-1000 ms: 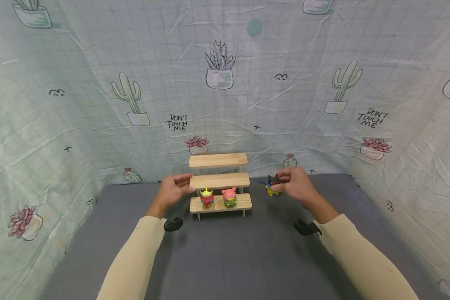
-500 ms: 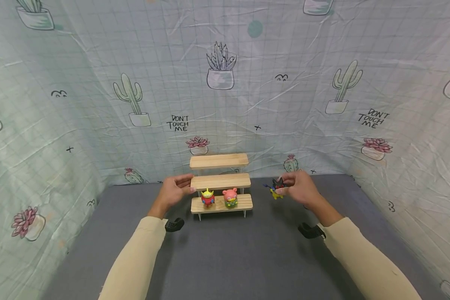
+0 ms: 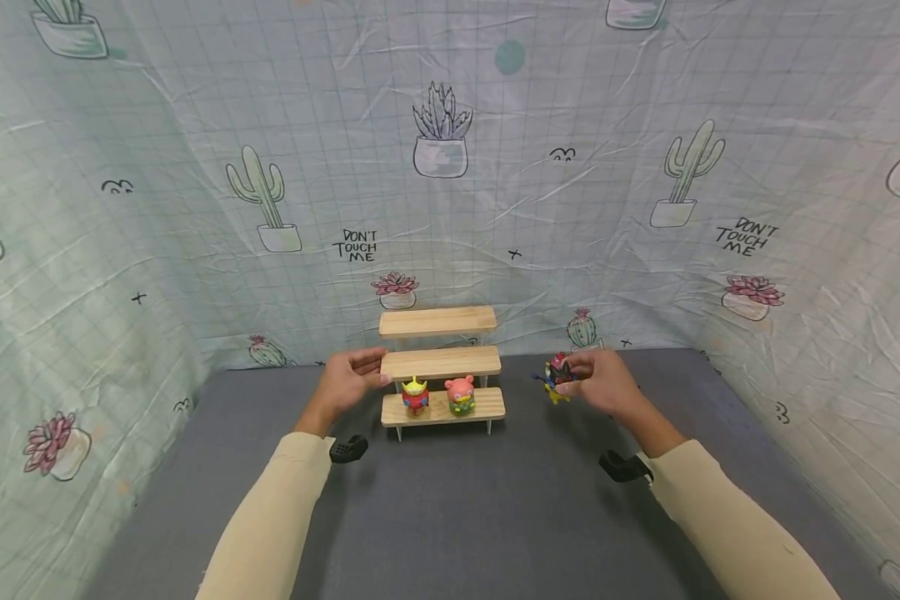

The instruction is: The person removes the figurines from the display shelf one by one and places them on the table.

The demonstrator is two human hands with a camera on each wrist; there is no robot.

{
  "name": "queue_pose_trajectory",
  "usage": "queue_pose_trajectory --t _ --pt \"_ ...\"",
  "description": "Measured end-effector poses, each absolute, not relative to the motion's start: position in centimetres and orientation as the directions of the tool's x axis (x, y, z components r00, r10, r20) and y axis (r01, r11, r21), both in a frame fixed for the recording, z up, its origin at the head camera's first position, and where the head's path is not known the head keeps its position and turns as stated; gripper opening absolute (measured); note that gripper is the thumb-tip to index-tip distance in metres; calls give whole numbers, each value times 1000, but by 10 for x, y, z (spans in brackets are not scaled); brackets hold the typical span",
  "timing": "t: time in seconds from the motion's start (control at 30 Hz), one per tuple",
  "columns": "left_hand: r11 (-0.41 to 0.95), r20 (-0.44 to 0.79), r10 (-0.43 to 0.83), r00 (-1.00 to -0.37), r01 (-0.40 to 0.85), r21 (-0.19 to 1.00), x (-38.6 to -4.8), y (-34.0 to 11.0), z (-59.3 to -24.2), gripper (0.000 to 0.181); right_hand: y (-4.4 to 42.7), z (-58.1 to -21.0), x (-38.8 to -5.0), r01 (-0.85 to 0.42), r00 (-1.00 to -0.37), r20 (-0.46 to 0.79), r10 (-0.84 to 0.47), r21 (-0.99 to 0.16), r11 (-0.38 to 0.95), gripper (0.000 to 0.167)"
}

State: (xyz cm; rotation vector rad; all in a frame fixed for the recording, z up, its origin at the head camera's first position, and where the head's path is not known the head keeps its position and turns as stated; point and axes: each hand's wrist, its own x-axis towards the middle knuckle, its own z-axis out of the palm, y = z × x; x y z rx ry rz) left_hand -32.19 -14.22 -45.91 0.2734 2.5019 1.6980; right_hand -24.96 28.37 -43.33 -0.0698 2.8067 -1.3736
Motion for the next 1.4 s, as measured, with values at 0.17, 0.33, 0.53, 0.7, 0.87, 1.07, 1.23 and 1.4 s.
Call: queue_pose_trajectory --t 0.17,0.33,0.53,0.7,0.87,1.07,1.23,1.4 --pt "375 -4 195 -981 71 924 -321 -142 -458 57 286 -439 -249 -39 -999 16 -43 -795 606 45" --pt "368 -8 199 -980 67 927 -322 -142 -459 57 285 -444 -250 -59 -998 35 -52 -806 589 42" --pt "370 -8 193 -981 65 927 -322 -143 -459 56 287 -449 -251 -36 -999 12 -44 -795 605 43" --pt "381 -5 199 -980 72 922 -321 -142 -458 56 289 -450 -251 -25 -999 -2 -42 -778 628 48" --pt "383 -9 197 -980 69 921 -320 -141 -456 57 289 -450 -249 -18 -999 -14 -46 -769 639 48" --pt "386 -10 195 -981 67 920 -322 -141 -457 57 291 -451 -249 -11 -999 -21 -43 -768 640 52" --pt "387 -10 193 -981 67 920 -322 -141 -457 56 292 -455 -251 -25 -999 -9 -49 -767 641 53" --pt "385 -11 199 -980 68 920 -322 -142 -458 57 292 -458 -253 -25 -999 -5 -45 -773 634 50"
